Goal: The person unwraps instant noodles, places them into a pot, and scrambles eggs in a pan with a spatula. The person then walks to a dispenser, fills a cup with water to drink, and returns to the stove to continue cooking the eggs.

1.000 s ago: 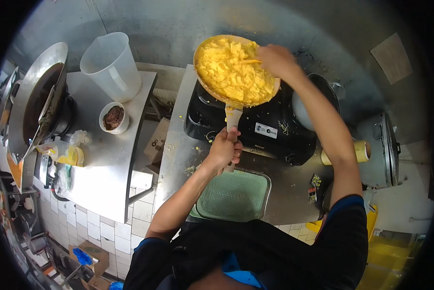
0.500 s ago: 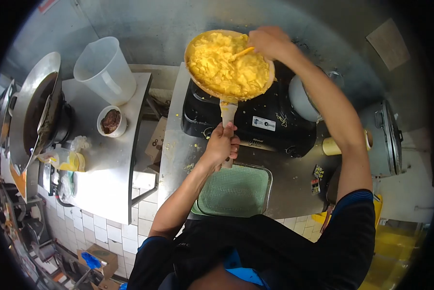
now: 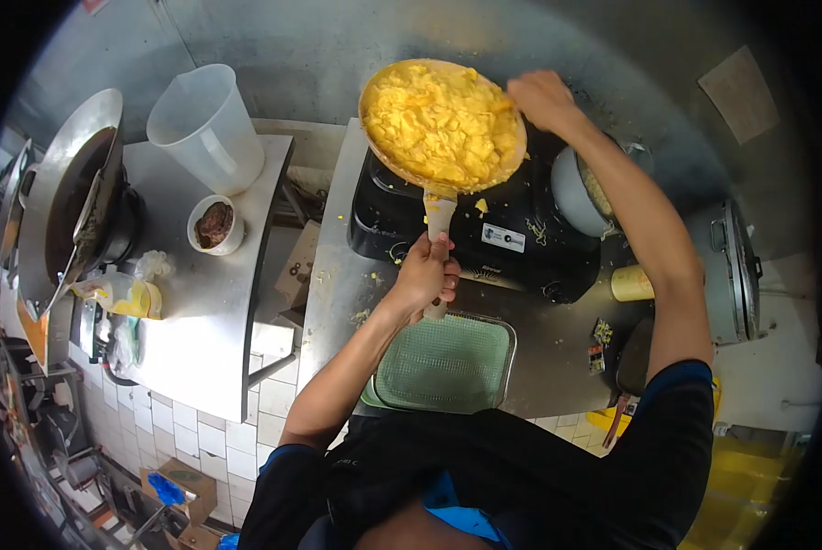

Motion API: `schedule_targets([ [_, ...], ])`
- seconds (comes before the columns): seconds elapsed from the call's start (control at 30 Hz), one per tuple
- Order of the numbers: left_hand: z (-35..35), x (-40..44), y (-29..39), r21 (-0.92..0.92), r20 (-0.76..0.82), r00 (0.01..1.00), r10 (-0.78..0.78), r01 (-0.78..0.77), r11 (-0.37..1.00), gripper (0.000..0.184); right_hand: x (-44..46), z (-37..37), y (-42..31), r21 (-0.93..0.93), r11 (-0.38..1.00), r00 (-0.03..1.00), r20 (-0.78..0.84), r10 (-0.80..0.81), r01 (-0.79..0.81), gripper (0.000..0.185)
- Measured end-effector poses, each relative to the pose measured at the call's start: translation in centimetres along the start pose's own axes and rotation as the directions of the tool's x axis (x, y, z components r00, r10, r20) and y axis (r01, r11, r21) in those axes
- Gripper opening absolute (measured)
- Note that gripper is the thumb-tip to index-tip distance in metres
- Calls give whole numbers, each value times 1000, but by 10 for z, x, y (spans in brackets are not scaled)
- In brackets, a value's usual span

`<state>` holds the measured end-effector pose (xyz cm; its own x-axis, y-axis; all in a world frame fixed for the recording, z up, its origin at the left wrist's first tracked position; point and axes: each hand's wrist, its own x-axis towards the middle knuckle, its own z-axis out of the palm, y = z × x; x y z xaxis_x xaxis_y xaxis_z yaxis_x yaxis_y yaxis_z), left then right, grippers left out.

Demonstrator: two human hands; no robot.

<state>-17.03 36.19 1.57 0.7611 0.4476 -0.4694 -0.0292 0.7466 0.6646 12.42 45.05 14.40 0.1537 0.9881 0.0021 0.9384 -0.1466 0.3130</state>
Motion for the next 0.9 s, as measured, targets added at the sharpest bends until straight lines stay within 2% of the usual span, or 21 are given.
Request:
schedule_targets([
  [0.13, 5, 0, 2, -41, 5, 1000, 4, -4, 999, 29, -2, -45, -3, -31, 998, 998, -49, -50, 48, 15],
  [0.2, 5, 0, 2, -72, -13, 1000, -10, 9, 997, 29, -26, -84, -13, -218, 970, 984, 120, 131, -102, 11],
  [0.27, 2, 0, -1, -93, 20, 1000, 0, 2, 996, 29, -76, -126, -34, -95, 992, 995, 39, 91, -87, 14],
  [0.3, 2, 0, 0, -101, 24, 1000, -3, 5, 995, 29, -88, -123, -39, -102, 991, 995, 45, 90, -85, 14],
  [0.37, 3, -2, 2, -76, 5, 1000, -1, 1, 997, 29, -103, -108, -39, -17, 995, 968, 234, -89, 96, 16],
  [0.47, 5, -5, 2, -84, -17, 1000, 0, -1, 996, 29, -92, -49, -14, -89, 990, 964, 255, -82, 107, 12],
  [0.5, 4, -5, 2, -87, -20, 1000, 11, -12, 996, 29, -83, -34, -4, -93, 989, 965, 247, -88, 114, 12],
  [0.57, 2, -5, 1, -66, -11, 1000, 16, -17, 998, 30, -56, -10, 15, -299, 952, 998, 18, -62, 65, 13],
  [0.63, 0, -5, 4, -18, -23, 998, 54, -54, 998, 31, -16, 5, 23, -342, 938, 996, -42, -75, 56, 13],
  [0.7, -2, -4, 6, 44, -12, 1000, -1, 1, 999, 33, 31, 16, 27, -381, 923, 991, -99, -87, 43, 13],
  [0.77, -5, -2, 5, 88, -16, 1000, 23, -22, 996, 35, 73, 18, 23, -479, 878, 982, -168, -89, -2, 18],
  [0.9, -5, -3, 5, 76, 2, 1000, 21, -21, 997, 35, 104, 3, -10, -391, 920, 985, -166, -48, -21, 18],
])
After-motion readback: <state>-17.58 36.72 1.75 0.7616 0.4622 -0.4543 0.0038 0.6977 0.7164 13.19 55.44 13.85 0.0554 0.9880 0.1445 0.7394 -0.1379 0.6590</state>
